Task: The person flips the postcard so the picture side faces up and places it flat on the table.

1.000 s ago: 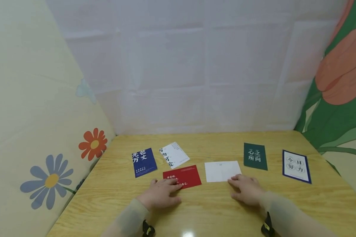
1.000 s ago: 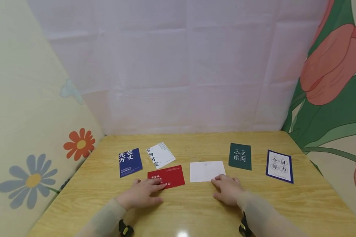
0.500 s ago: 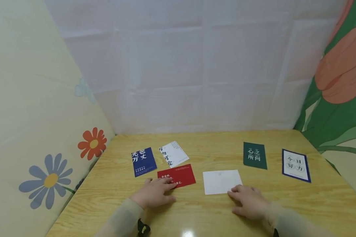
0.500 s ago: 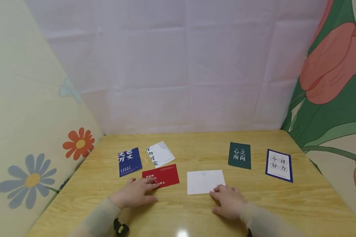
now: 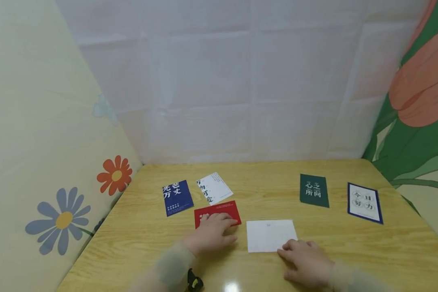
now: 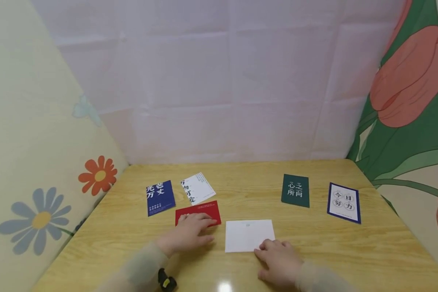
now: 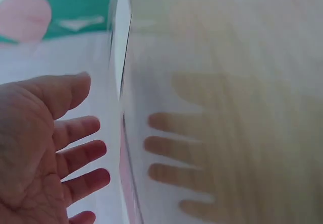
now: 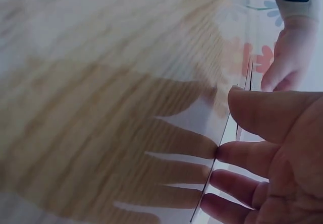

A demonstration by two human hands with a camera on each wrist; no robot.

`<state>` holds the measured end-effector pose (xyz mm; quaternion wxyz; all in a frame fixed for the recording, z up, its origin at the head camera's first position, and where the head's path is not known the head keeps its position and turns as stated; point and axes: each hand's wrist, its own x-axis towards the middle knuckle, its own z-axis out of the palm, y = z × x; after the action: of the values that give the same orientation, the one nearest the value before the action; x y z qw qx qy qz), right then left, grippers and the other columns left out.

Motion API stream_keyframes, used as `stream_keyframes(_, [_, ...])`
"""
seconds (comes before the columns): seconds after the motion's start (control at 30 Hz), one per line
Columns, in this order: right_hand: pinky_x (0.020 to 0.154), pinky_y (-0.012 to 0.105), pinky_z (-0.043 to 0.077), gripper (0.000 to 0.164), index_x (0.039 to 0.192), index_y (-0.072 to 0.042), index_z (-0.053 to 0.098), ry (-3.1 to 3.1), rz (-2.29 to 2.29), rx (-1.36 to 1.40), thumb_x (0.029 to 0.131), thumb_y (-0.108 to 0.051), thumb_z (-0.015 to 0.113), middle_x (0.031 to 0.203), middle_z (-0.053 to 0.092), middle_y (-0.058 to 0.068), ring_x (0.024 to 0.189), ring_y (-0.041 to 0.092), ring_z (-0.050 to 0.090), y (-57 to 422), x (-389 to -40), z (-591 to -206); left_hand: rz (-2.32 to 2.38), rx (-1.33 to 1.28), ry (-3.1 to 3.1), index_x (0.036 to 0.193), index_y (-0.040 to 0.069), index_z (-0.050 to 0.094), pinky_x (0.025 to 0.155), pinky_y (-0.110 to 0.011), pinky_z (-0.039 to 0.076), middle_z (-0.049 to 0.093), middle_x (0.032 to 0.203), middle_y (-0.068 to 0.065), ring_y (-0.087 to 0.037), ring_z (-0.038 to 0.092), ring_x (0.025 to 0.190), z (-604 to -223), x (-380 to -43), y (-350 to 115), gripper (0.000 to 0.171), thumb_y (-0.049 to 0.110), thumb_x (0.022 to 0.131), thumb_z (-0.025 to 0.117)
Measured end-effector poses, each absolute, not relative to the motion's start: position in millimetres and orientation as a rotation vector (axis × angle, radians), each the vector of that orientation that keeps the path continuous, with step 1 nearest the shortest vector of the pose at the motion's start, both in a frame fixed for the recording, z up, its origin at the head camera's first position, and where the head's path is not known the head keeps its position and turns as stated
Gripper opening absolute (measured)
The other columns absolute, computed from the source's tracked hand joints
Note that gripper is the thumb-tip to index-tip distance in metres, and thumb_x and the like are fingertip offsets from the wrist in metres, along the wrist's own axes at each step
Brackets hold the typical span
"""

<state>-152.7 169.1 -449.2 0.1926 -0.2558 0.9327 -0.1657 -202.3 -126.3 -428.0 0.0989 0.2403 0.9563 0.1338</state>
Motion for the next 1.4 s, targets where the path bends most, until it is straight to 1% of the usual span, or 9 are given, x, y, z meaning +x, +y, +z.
stream_keyframes(0.13, [0.097, 0.058, 0.033, 0.053, 0.129, -0.015, 0.061, 2.61, -0.476, -0.71, 0.084, -0.041, 0.07, 0.12, 0.057, 0.001, 0.107, 0.024, 0.052, 168, -150, -450, 0.401, 0.709, 2.851, 0.131, 0.024, 0.059, 0.103, -0.057, 0.029, 0.054, 0.13, 0.002, -0.024, 0.044, 0.123, -435, -205, -105, 0.048, 0.048, 0.089, 0.062])
stream_keyframes(0.27, [0.096, 0.058, 0.033, 0.052, 0.128, -0.015, 0.062, 2.61, -0.472, -0.722, 0.084, -0.041, 0.069, 0.119, 0.057, 0.001, 0.106, 0.023, 0.052, 168, -147, -451, 0.49, 0.631, 2.881, 0.12, 0.021, 0.064, 0.094, -0.05, 0.036, 0.056, 0.117, 0.003, -0.021, 0.047, 0.111, -441, -210, -91, 0.045, 0.046, 0.083, 0.071])
stream_keyframes(0.43, [0.096, 0.057, 0.034, 0.051, 0.129, -0.017, 0.062, 2.593, -0.482, -0.746, 0.085, -0.042, 0.069, 0.118, 0.057, -0.001, 0.105, 0.02, 0.053, 167, -145, -451, 0.545, 0.528, 2.859, 0.109, 0.021, 0.067, 0.087, -0.044, 0.038, 0.055, 0.11, 0.003, -0.019, 0.046, 0.103, -448, -214, -82, 0.042, 0.044, 0.075, 0.08])
stream_keyframes(0.7, [0.093, 0.053, 0.035, 0.051, 0.128, -0.017, 0.063, 2.6, -0.464, -0.829, 0.085, -0.043, 0.068, 0.117, 0.058, -0.002, 0.105, 0.018, 0.053, 166, -139, -449, 0.601, 0.455, 2.824, 0.106, 0.02, 0.065, 0.089, -0.049, 0.038, 0.054, 0.109, 0.0, -0.022, 0.046, 0.103, -450, -212, -81, 0.041, 0.039, 0.073, 0.082])
stream_keyframes(0.9, [0.086, 0.041, 0.046, 0.037, 0.117, -0.018, 0.069, 2.569, -0.595, -0.892, 0.085, -0.037, 0.07, 0.107, 0.059, -0.008, 0.095, 0.01, 0.055, 174, -149, -448, 0.618, 0.453, 2.805, 0.106, 0.019, 0.064, 0.089, -0.048, 0.039, 0.054, 0.108, -0.001, -0.022, 0.046, 0.102, -451, -212, -82, 0.041, 0.037, 0.074, 0.083])
stream_keyframes(0.97, [0.081, 0.035, 0.049, 0.031, 0.112, -0.018, 0.07, 2.535, -0.677, -0.875, 0.085, -0.033, 0.071, 0.101, 0.059, -0.011, 0.089, 0.006, 0.054, 177, -156, -448, 0.619, 0.455, 2.802, 0.107, 0.02, 0.064, 0.089, -0.048, 0.039, 0.054, 0.109, -0.001, -0.022, 0.046, 0.103, -450, -211, -82, 0.041, 0.037, 0.074, 0.082])
stream_keyframes(1.07, [0.079, 0.033, 0.049, 0.023, 0.106, -0.017, 0.071, 2.499, -0.791, -0.827, 0.085, -0.027, 0.071, 0.095, 0.058, -0.012, 0.085, 0.006, 0.054, 181, -166, -447, 0.628, 0.455, 2.795, 0.107, 0.02, 0.064, 0.09, -0.048, 0.039, 0.054, 0.109, -0.001, -0.023, 0.046, 0.104, -448, -211, -81, 0.041, 0.036, 0.074, 0.083])
stream_keyframes(1.27, [0.08, 0.042, 0.048, 0.014, 0.1, -0.012, 0.068, 2.465, -0.956, -0.608, 0.086, -0.013, 0.07, 0.096, 0.061, -0.003, 0.086, 0.017, 0.055, 184, -181, -444, 0.648, 0.457, 2.789, 0.106, 0.019, 0.065, 0.089, -0.048, 0.039, 0.055, 0.108, -0.002, -0.023, 0.047, 0.103, -448, -211, -82, 0.041, 0.035, 0.073, 0.083])
stream_keyframes(1.4, [0.083, 0.044, 0.048, 0.015, 0.098, -0.013, 0.066, 2.499, -0.991, -0.45, 0.084, -0.011, 0.071, 0.095, 0.062, -0.002, 0.087, 0.017, 0.055, 184, -192, -445, 0.652, 0.458, 2.792, 0.106, 0.019, 0.065, 0.089, -0.049, 0.039, 0.054, 0.108, -0.002, -0.023, 0.046, 0.103, -449, -211, -83, 0.041, 0.035, 0.073, 0.084])
